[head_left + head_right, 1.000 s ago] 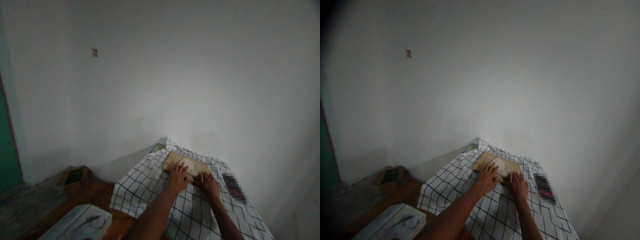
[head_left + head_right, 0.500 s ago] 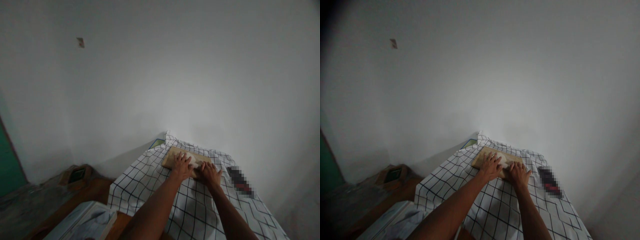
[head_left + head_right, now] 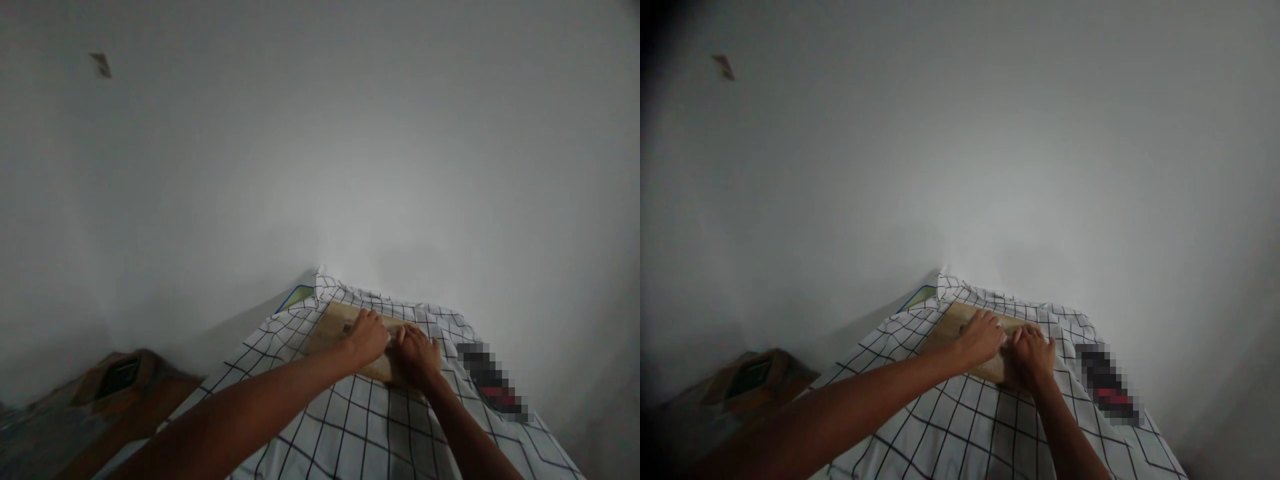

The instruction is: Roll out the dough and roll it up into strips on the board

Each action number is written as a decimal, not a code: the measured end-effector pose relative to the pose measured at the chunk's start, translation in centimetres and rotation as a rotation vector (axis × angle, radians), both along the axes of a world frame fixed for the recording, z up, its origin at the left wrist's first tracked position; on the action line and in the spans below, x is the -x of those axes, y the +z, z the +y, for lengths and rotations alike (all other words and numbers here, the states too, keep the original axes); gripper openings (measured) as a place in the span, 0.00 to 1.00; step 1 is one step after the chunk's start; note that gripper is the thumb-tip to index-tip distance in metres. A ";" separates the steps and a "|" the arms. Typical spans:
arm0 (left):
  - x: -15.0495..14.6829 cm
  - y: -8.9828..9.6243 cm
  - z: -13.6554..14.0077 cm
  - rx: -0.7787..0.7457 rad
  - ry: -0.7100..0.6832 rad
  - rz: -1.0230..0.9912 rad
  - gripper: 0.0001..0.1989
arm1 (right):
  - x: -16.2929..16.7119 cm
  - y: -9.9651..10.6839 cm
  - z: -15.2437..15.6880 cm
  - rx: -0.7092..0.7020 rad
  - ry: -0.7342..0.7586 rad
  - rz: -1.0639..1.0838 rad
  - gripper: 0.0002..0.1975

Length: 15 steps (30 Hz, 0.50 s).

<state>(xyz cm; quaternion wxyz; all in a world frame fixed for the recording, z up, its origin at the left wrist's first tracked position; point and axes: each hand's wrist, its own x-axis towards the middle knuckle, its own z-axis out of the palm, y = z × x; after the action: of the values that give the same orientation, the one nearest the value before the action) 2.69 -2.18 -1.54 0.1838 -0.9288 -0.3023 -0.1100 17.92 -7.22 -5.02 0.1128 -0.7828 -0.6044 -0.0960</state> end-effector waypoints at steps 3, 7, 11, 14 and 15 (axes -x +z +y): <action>-0.1 -0.5 0.7 0.007 -0.070 0.040 0.15 | -0.4 -0.6 0.2 0.034 0.077 -0.042 0.25; 0.1 -2.0 2.7 -0.054 -0.163 -0.051 0.15 | -1.8 -1.4 1.1 0.052 0.154 -0.070 0.25; 0.1 -2.9 5.1 -0.043 -0.124 -0.205 0.16 | -3.8 -2.8 3.4 0.024 0.156 -0.038 0.26; -0.3 -2.8 6.4 -0.051 -0.087 -0.260 0.16 | -5.2 -3.9 5.2 0.004 0.216 -0.110 0.23; -0.5 -2.7 6.7 -0.054 -0.075 -0.268 0.16 | -5.7 -4.2 5.8 -0.034 0.220 -0.119 0.21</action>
<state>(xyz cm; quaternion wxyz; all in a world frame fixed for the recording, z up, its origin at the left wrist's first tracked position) 3.21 4.50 -4.28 0.1625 -0.9112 -0.2862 -0.2479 23.62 -1.47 -9.26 0.0996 -0.7026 -0.6906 -0.1395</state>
